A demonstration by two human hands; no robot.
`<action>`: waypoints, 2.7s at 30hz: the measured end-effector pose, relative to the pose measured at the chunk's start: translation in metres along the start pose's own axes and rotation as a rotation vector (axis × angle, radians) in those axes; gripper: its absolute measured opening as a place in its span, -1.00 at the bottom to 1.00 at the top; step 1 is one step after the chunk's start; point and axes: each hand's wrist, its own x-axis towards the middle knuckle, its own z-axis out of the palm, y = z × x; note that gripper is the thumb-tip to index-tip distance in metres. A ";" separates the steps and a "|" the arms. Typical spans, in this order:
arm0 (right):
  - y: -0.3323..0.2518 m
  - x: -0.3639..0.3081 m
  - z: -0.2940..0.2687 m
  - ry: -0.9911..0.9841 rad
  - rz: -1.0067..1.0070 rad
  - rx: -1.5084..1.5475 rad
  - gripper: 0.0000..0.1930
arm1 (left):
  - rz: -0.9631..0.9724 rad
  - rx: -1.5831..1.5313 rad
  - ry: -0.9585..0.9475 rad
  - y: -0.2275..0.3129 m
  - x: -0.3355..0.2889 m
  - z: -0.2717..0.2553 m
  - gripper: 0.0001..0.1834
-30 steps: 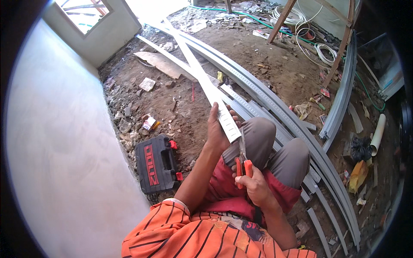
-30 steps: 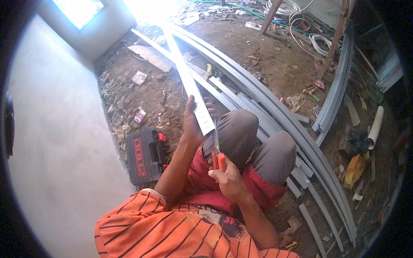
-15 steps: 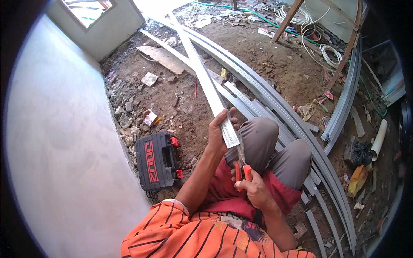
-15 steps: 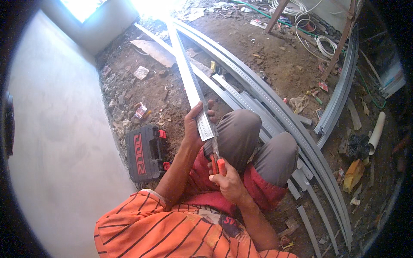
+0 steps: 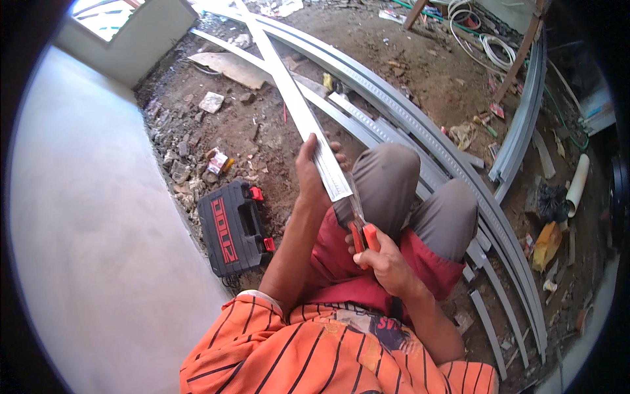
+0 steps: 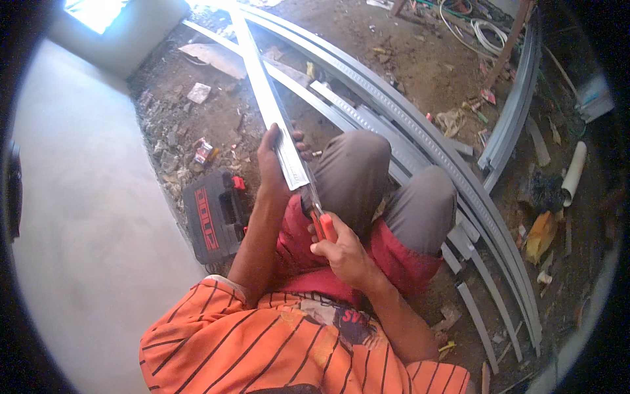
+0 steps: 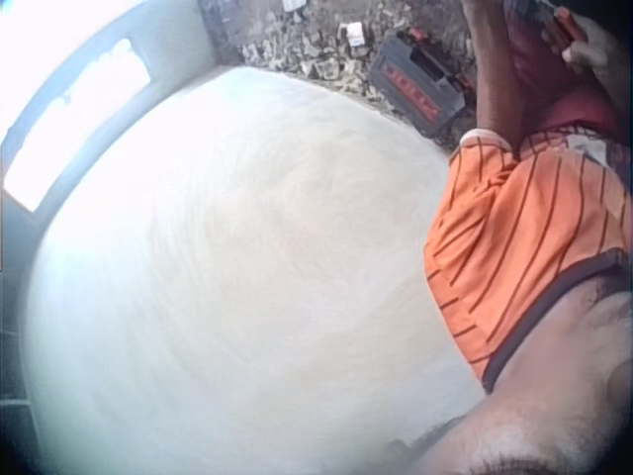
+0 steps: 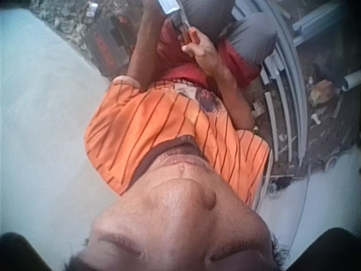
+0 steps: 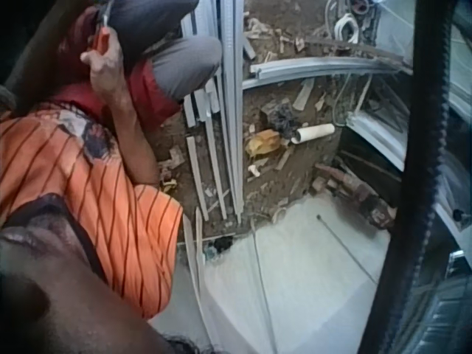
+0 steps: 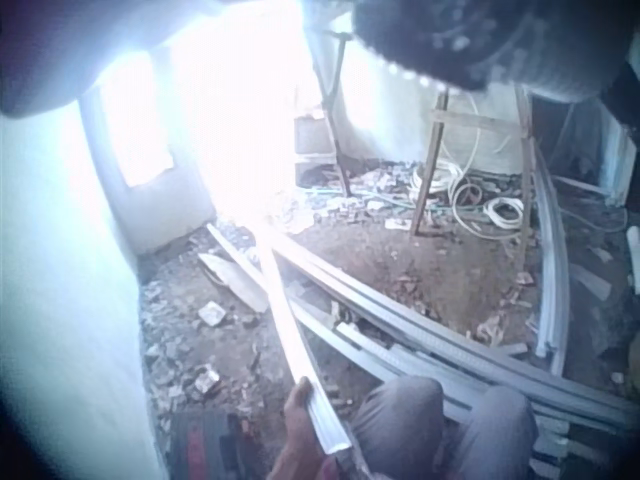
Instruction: The person sits on the floor and uses tin snips to cut several long metal profiles into shorter pieces. The person handles the profiles, positions them for cutting, and separates the cut sections.
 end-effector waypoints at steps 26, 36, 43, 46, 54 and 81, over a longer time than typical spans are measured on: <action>-0.003 0.004 -0.017 0.004 0.009 -0.311 -0.46 | -0.004 -0.022 0.012 -0.012 0.003 -0.011 -0.59; -0.001 0.001 -0.011 -0.046 0.138 0.085 -0.49 | 0.005 -0.054 -0.003 -0.020 0.005 -0.008 -0.57; -0.001 -0.001 -0.006 -0.066 0.230 0.264 -0.50 | -0.013 -0.121 -0.039 -0.026 0.005 -0.012 -0.56; -0.001 -0.001 -0.010 -0.060 0.257 0.175 -0.51 | -0.022 -0.128 -0.048 -0.027 0.006 -0.013 -0.55; -0.018 0.003 -0.015 -0.026 0.252 0.024 -0.51 | -0.045 -0.168 -0.054 -0.031 0.006 -0.019 -0.52; -0.010 0.010 -0.003 -0.041 0.364 0.318 -0.57 | -0.026 -0.148 -0.032 -0.035 0.005 -0.019 -0.56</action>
